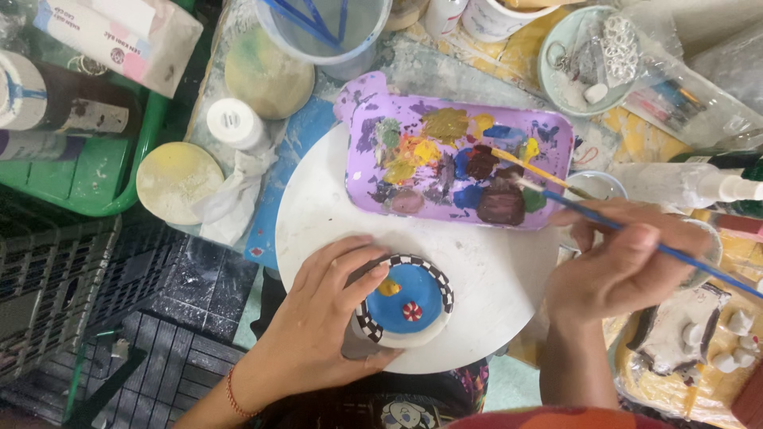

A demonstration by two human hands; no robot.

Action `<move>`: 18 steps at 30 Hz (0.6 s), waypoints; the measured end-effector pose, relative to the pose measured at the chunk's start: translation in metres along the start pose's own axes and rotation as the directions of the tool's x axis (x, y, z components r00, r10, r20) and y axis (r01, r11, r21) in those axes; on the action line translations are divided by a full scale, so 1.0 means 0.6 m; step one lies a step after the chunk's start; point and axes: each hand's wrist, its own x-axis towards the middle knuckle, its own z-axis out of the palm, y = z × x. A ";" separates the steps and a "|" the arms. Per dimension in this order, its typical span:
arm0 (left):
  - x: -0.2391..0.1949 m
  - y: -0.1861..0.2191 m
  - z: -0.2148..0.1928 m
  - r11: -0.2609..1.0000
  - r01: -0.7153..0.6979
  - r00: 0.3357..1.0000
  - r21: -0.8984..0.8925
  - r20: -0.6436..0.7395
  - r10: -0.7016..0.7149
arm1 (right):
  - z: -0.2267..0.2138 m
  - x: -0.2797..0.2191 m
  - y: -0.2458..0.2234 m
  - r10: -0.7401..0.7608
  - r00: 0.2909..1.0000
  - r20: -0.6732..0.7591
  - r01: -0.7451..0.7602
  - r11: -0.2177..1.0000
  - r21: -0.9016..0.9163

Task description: The person paints a checkered pattern on the rim of a small ceramic bowl and adds yellow details to the interior using a thin brush.

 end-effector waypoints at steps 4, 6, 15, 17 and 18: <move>-0.003 0.004 0.002 0.999 0.016 1.000 0.029 -0.014 -0.016 | -0.007 -0.011 -0.019 0.079 0.997 -0.004 -0.077 0.977 0.200; -0.004 0.006 0.004 0.999 0.016 0.999 0.037 -0.034 -0.015 | -0.013 -0.029 -0.034 0.184 0.983 0.001 -0.175 0.930 0.322; -0.011 0.018 0.028 0.996 -0.021 0.983 0.091 -0.179 0.038 | -0.021 -0.171 -0.095 0.485 0.870 -0.086 -0.348 0.728 0.591; -0.013 0.021 0.031 0.993 -0.024 0.981 0.114 -0.189 0.045 | -0.016 -0.197 -0.110 0.488 0.867 -0.102 -0.346 0.736 0.582; -0.014 0.023 0.033 0.992 -0.025 0.980 0.126 -0.195 0.049 | -0.014 -0.206 -0.114 0.487 0.867 -0.105 -0.349 0.745 0.569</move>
